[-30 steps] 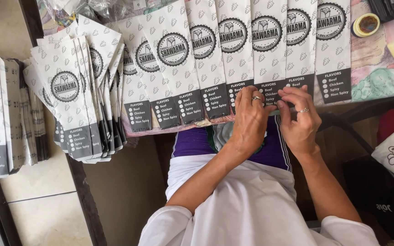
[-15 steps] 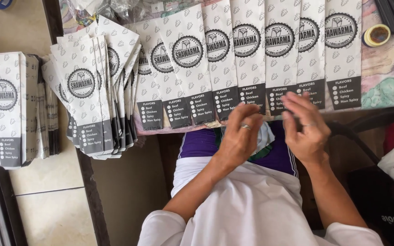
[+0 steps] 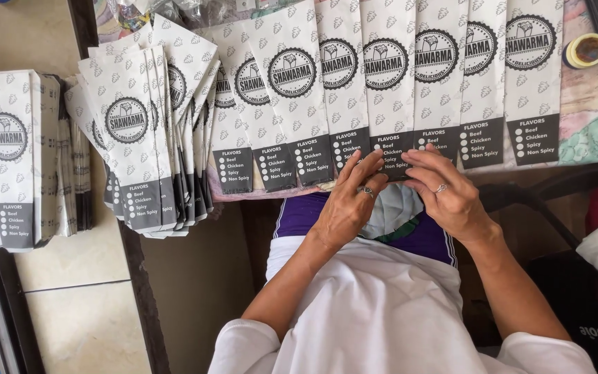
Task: The person applies glue to paper shawarma sleeves and stacks them, handling the sleeves one at a time and using a bottle of glue.
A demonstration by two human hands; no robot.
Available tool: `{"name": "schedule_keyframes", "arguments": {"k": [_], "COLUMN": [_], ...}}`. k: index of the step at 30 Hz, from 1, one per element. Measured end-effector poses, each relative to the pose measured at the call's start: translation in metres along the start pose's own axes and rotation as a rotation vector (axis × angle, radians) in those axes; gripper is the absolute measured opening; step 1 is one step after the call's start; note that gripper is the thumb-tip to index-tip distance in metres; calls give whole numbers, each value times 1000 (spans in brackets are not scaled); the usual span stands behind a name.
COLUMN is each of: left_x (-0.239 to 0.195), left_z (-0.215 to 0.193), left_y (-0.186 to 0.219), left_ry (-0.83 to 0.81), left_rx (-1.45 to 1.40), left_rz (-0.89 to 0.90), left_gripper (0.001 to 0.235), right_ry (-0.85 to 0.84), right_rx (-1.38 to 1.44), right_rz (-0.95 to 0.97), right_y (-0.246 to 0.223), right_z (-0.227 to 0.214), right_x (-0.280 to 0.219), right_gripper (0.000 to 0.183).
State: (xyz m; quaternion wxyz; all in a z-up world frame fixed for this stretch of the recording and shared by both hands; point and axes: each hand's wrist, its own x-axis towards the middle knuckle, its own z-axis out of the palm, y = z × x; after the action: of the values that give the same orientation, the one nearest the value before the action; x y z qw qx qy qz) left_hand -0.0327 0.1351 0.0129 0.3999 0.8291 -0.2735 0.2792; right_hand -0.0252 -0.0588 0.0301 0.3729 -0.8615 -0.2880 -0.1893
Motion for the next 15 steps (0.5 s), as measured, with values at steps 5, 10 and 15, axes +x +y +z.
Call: {"name": "schedule_keyframes", "arguments": {"k": [5, 10, 15], "left_x": [-2, -1, -13], "left_z": [0, 4, 25], "left_y": [-1, 1, -6], "left_ry": [-11, -20, 38], "left_rx": [6, 37, -31], "left_rz": [-1, -3, -208], "left_gripper": [8, 8, 15], "right_ry": [8, 30, 73], "right_rx": [3, 6, 65], "right_rz": [-18, -6, 99], "right_y": [4, 4, -1], "right_z": [0, 4, 6], "right_x": [-3, -2, 3], "right_gripper": [10, 4, 10]}}
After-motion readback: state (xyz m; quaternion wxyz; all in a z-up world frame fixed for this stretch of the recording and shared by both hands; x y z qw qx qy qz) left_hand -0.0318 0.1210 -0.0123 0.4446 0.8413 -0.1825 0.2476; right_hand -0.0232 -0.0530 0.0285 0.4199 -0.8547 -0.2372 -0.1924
